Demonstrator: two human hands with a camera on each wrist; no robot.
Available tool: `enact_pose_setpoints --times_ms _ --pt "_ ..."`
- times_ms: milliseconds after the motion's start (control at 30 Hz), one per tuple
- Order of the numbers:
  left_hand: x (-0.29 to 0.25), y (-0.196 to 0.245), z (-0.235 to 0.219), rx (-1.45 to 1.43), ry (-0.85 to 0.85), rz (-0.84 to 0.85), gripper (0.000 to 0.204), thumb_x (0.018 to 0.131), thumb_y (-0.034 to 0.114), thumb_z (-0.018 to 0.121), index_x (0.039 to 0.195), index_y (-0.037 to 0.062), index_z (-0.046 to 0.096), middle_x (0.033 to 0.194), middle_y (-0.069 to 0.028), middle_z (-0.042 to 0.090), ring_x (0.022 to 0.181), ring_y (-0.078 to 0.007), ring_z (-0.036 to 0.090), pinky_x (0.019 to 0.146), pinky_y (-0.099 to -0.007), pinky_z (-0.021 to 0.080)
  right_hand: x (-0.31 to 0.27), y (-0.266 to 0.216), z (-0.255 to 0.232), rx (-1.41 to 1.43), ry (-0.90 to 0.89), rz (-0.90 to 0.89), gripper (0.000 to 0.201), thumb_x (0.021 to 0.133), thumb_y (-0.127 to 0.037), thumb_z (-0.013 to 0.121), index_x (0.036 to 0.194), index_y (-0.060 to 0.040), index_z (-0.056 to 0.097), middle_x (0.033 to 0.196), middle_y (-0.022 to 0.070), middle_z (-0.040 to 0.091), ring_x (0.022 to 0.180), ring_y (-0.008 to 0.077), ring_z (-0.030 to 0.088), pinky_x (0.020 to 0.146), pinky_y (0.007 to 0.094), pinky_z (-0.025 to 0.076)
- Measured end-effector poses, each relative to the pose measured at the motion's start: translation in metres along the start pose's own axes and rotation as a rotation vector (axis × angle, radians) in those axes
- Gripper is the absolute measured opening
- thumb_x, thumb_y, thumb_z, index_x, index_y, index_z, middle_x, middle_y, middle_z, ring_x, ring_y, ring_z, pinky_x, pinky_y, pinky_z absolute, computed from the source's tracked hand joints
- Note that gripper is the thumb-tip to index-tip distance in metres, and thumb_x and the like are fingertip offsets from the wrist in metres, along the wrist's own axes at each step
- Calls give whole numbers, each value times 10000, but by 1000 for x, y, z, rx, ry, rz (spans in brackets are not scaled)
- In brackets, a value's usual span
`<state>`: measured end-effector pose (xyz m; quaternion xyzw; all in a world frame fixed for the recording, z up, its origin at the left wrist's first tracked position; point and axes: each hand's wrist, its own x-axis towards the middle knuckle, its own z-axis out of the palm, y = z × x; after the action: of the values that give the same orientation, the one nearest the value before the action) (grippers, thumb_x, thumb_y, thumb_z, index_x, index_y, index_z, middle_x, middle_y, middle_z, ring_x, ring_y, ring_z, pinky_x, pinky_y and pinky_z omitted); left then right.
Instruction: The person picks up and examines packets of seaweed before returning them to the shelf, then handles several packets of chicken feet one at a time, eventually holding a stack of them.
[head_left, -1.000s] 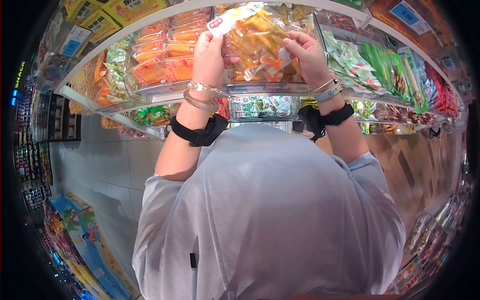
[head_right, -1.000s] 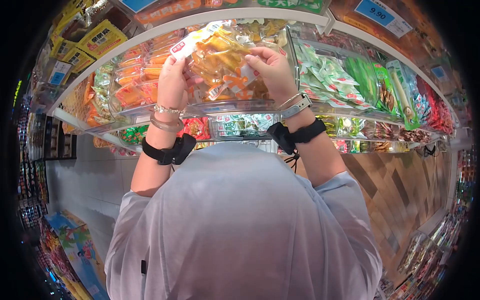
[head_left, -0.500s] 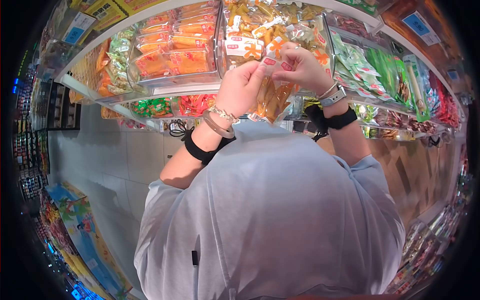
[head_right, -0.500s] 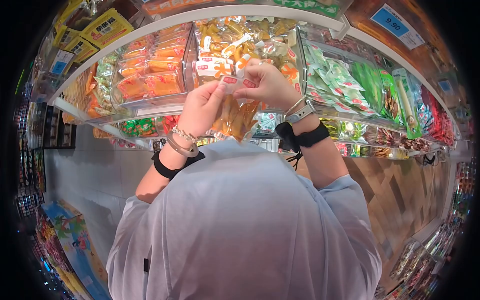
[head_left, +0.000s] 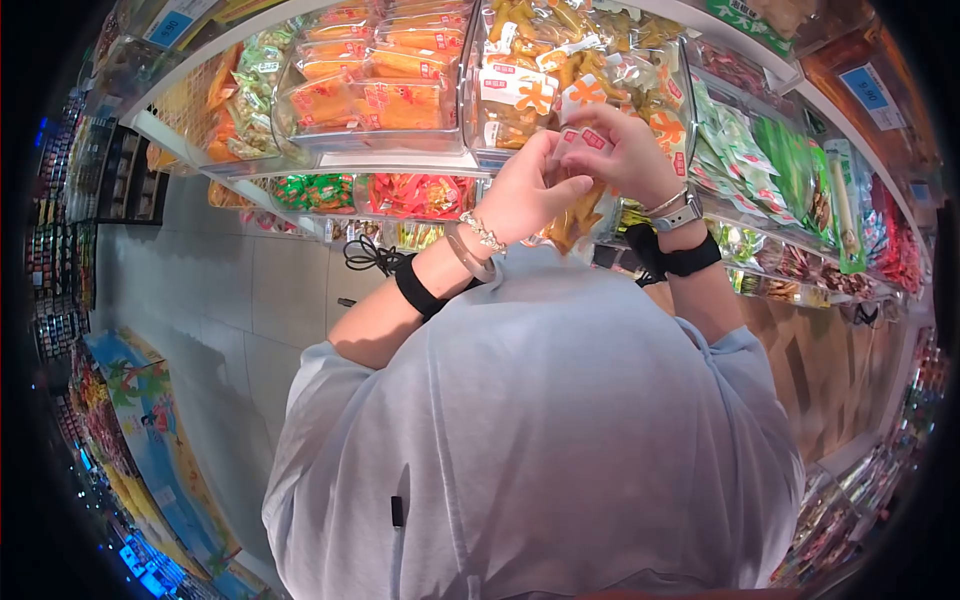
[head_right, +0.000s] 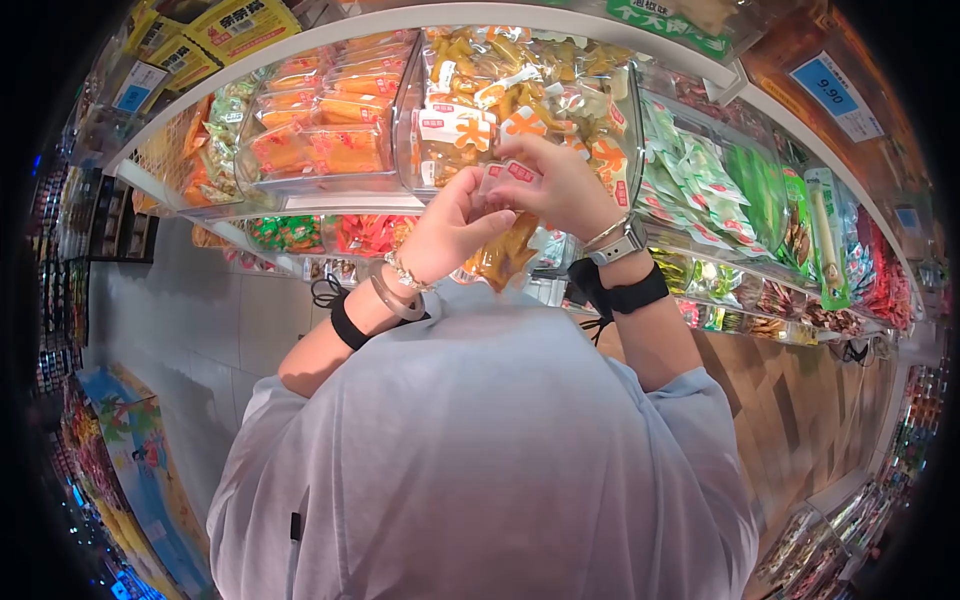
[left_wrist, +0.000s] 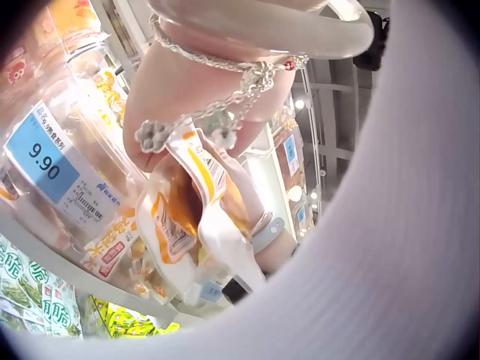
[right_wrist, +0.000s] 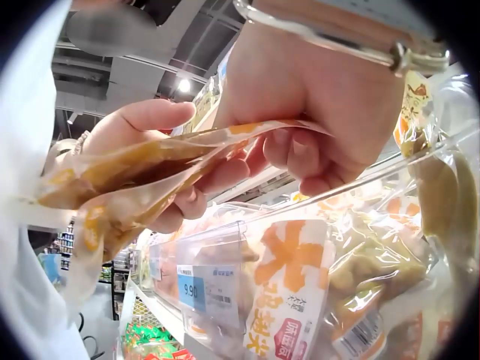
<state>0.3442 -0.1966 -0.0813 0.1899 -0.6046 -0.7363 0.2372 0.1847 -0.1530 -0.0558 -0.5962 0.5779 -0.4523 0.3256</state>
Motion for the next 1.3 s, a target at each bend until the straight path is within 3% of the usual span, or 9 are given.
enact_pose_setpoints --times_ms 100,167,233,433,600,667,767,1200,1300 --pt "3 -5 -2 26 5 15 351 825 3 539 1136 8 375 1068 -44 501 980 -97 501 826 -239 419 -2 3 -7 -282 5 -86 366 674 -229 739 591 -22 449 484 1 402 467 73 373 424 238 325" --pt "5 -13 -3 66 3 57 355 829 2 527 1149 13 374 1054 -45 510 950 -97 512 799 -241 432 -5 8 -10 -243 31 -94 372 667 -227 746 576 -28 445 479 -1 403 465 69 375 423 234 325" --pt "6 -8 -1 -48 -235 -190 331 812 60 572 1114 24 440 957 -36 559 850 -86 532 729 -249 452 -8 12 -10 -206 59 -100 379 660 -225 753 562 -33 441 474 -3 403 462 65 377 422 230 325" --pt "-3 -5 9 272 -182 -195 295 741 187 672 954 19 556 757 -7 590 699 -69 527 649 -259 448 -19 14 -10 -178 102 -51 350 683 -226 743 571 -53 461 483 -29 416 469 44 388 434 205 331" --pt "-11 -10 1 476 -231 -253 303 728 191 676 953 25 559 751 -44 605 689 -122 558 654 -287 451 -11 33 -25 499 185 -54 246 799 -288 628 837 -56 557 708 -28 498 639 23 439 563 186 372" --pt "-19 3 1 714 -267 80 312 708 206 683 938 36 560 755 -98 609 693 -224 585 648 -318 454 -8 26 -17 371 255 -73 208 840 -218 565 928 -29 553 705 -13 458 684 65 447 617 231 391" --pt "-26 18 -2 808 -328 154 286 689 206 675 893 50 549 757 -135 581 726 -316 569 640 -371 449 -1 21 -2 -481 222 -95 204 795 -131 578 953 -4 555 742 60 543 687 134 518 639 259 429" --pt "-51 34 -31 1016 -319 169 246 692 192 649 872 71 534 789 -99 574 739 -299 575 627 -398 453 29 15 20 -642 -110 37 172 764 -161 581 811 0 623 692 105 612 642 207 590 605 298 463" --pt "-48 47 -38 1048 -241 188 235 673 169 657 862 73 554 1085 -114 514 772 -318 585 669 -392 474 33 9 18 -522 -188 127 162 754 -151 578 792 -1 627 684 108 612 637 217 589 607 309 463"
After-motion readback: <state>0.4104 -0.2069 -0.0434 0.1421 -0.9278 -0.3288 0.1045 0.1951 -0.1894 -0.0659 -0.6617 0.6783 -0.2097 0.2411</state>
